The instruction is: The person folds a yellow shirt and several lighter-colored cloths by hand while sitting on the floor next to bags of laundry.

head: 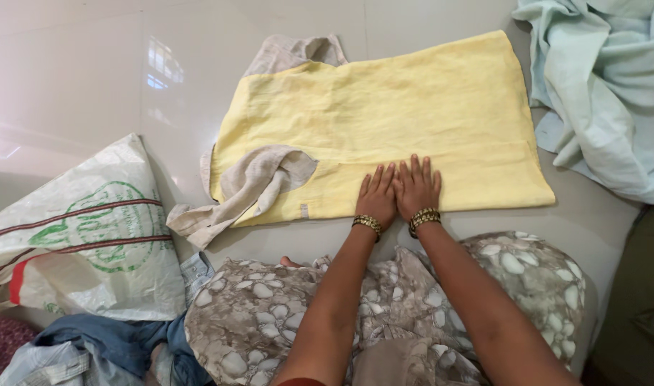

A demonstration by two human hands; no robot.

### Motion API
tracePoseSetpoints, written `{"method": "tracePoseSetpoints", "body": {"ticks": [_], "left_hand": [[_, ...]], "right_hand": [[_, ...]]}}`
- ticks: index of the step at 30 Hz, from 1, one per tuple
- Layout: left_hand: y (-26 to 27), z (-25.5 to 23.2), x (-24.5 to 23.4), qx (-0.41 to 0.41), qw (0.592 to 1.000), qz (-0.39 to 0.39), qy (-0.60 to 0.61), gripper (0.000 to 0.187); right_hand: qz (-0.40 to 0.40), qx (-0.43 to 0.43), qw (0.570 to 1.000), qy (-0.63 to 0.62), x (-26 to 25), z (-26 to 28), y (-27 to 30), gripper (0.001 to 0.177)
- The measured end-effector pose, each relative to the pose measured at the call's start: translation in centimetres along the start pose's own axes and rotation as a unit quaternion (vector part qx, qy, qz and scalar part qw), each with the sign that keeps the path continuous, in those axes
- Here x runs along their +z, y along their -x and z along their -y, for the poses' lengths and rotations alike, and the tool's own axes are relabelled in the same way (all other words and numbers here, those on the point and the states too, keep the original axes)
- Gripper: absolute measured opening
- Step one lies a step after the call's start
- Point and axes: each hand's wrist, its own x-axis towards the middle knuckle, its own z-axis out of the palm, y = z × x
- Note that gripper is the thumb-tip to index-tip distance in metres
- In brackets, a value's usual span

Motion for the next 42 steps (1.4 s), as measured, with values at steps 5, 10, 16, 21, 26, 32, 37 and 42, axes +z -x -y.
{"method": "tracePoseSetpoints", "body": {"ticks": [5, 10, 16, 21, 26, 32, 37, 42], "left_hand": [[1.2, 2.7, -4.9, -0.042, 0.992, 0.104, 0.054, 0.076], [2.4, 5.6, -7.7, -0.095, 0.986, 0.135, 0.037, 0.083], [3.7, 8.6, -8.0, -0.148, 0.978, 0.138, 0.052, 0.087], [3.9, 8.9, -6.5, -0.139, 0.987, 0.069, 0.047, 0.073], [5.3, 8.0, -5.1, -0.097, 0.991, 0.056, 0.078, 0.065], [5.2, 9.1, -7.5, -0.142, 0.985, 0.080, 0.054, 0.076], [5.1, 10.4, -9.8, -0.160, 0.976, 0.143, 0.032, 0.080], [6.4, 14.6, -10.9, -0.262, 0.945, 0.174, 0.087, 0.086]], "right_hand": [[0.013, -0.019, 0.998, 0.063, -1.8, 0.2, 0.3, 0.067], [0.048, 0.001, 0.994, 0.095, -2.3, 0.3, 0.0, 0.072], [0.060, 0.037, 0.992, 0.105, -2.1, -0.4, 0.2, 0.080], [0.052, 0.050, 0.991, 0.110, -1.4, 1.8, -0.1, 0.077], [0.054, -0.092, 0.994, 0.032, 0.0, 7.3, 1.6, 0.065], [0.066, -0.092, 0.990, 0.084, -2.5, 7.9, 1.8, 0.065], [0.070, -0.071, 0.991, 0.094, -2.4, 7.4, 1.9, 0.069], [0.061, -0.067, 0.990, 0.108, -0.9, 5.8, 1.3, 0.074]]}}
